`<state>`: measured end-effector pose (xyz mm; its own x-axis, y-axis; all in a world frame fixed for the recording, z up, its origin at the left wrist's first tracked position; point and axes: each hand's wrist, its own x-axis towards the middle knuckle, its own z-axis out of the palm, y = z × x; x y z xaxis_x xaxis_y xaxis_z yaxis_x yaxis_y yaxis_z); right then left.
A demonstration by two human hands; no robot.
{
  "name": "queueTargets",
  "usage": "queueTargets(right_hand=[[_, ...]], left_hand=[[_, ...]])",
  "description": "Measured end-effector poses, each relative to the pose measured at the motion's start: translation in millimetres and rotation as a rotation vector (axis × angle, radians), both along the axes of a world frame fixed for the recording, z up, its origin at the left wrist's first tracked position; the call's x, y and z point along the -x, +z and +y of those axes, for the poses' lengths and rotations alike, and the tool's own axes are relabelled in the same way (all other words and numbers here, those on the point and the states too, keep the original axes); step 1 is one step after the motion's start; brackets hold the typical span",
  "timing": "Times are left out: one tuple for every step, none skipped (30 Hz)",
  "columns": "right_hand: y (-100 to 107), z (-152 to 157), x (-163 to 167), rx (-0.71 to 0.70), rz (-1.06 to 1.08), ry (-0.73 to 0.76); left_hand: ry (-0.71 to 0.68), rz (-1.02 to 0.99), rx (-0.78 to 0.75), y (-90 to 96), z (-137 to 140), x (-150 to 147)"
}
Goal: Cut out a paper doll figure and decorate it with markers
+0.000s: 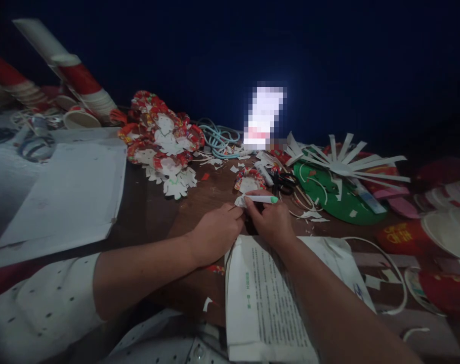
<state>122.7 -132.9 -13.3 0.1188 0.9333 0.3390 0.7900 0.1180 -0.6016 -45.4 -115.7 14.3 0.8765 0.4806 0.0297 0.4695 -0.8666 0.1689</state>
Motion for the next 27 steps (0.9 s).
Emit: queueTargets(right_hand=[[0.1, 0.0, 0.1, 0.001, -0.005, -0.003], [0.3, -0.1, 0.2, 0.002, -0.011, -0.005], [0.4, -0.1, 0.3, 0.0, -0.02, -0.006], [0.5, -0.1, 0.3, -0.001, -0.029, -0.008], [0.6, -0.2, 0.3, 0.0, -0.036, -0.013], [0.7, -0.3, 0.3, 0.003, -0.041, -0.016], [0.8, -0.4, 0.2, 0.005, -0.044, -0.018], [0.9, -0.6, 0.1, 0.007, -0.046, -0.02], [1.0, -0.7, 0.0, 0.006, -0.048, -0.021], [1.1, -0.9, -0.1, 0.004, -0.052, -0.022], [1.1, -1.1, -0.1, 0.001, -0.056, -0.024], [1.2, -1.3, -0.1, 0.002, -0.061, -0.028], [1.3, -1.5, 0.0, 0.003, -0.064, -0.036], [1.5, -1.6, 0.1, 0.007, -0.068, -0.042], [1.7, -1.7, 0.2, 0.009, -0.071, -0.045], [2.0, -1.8, 0.3, 0.011, -0.072, -0.046], [2.3, -1.9, 0.4, 0.01, -0.071, -0.043], [2.6, -2.0, 0.4, 0.009, -0.069, -0.038], [3.0, -2.1, 0.4, 0.009, -0.067, -0.035], [3.3, -2.2, 0.5, 0.008, -0.065, -0.035], [3.6, -2.2, 0.6, 0.007, -0.063, -0.036], [3.9, -2.3, 0.7, 0.004, -0.062, -0.038], [4.1, -2.3, 0.8, 0.001, -0.061, -0.04], [4.2, -2.4, 1.0, -0.003, -0.059, -0.043], [4.4, -2.5, 1.2, -0.006, -0.057, -0.045], [4.5, -2.6, 1.4, -0.009, -0.056, -0.049], [4.6, -2.8, 1.5, -0.011, -0.056, -0.054]], left_hand=[[-0.002, 0.003, -0.002, 0.4, 0.1, 0.1], [-0.006, 0.006, -0.006, 0.7, 0.1, 0.2], [-0.008, 0.013, -0.009, 0.9, 0.2, 0.2], [-0.01, 0.018, -0.014, 0.9, 0.2, 0.2], [-0.01, 0.022, -0.018, 0.6, 0.3, 0.2], [-0.008, 0.024, -0.023, 0.1, 0.3, 0.1], [-0.008, 0.023, -0.027, -0.5, 0.4, 0.0], [-0.007, 0.018, -0.029, -1.1, 0.4, 0.0], [-0.007, 0.011, -0.029, -1.3, 0.4, -0.1], [-0.007, 0.005, -0.027, -1.2, 0.4, -0.1], [-0.005, 0.005, -0.019, -0.6, 0.3, -0.1], [-0.001, 0.009, -0.006, 0.3, 0.3, -0.1], [0.001, 0.019, 0.01, 1.4, 0.2, -0.1], [0.004, 0.028, 0.023, 2.6, 0.1, -0.2], [0.005, 0.034, 0.031, 3.6, 0.1, -0.2], [0.008, 0.034, 0.031, 4.3, 0.0, -0.2], [0.007, 0.032, 0.025, 4.6, -0.1, -0.3], [0.005, 0.028, 0.014, 4.5, -0.1, -0.3], [0.002, 0.027, 0.003, 4.1, -0.2, -0.2], [-0.001, 0.026, -0.007, 3.5, -0.2, -0.2], [-0.004, 0.025, -0.014, 2.8, -0.1, -0.1], [-0.006, 0.023, -0.019, 2.0, -0.1, 0.0], [-0.006, 0.018, -0.022, 1.2, 0.0, 0.1], [-0.004, 0.012, -0.023, 0.4, 0.1, 0.1], [-0.001, 0.007, -0.023, -0.3, 0.1, 0.2], [-0.002, 0.004, -0.022, -0.9, 0.2, 0.2], [-0.002, 0.001, -0.021, -1.4, 0.2, 0.2]])
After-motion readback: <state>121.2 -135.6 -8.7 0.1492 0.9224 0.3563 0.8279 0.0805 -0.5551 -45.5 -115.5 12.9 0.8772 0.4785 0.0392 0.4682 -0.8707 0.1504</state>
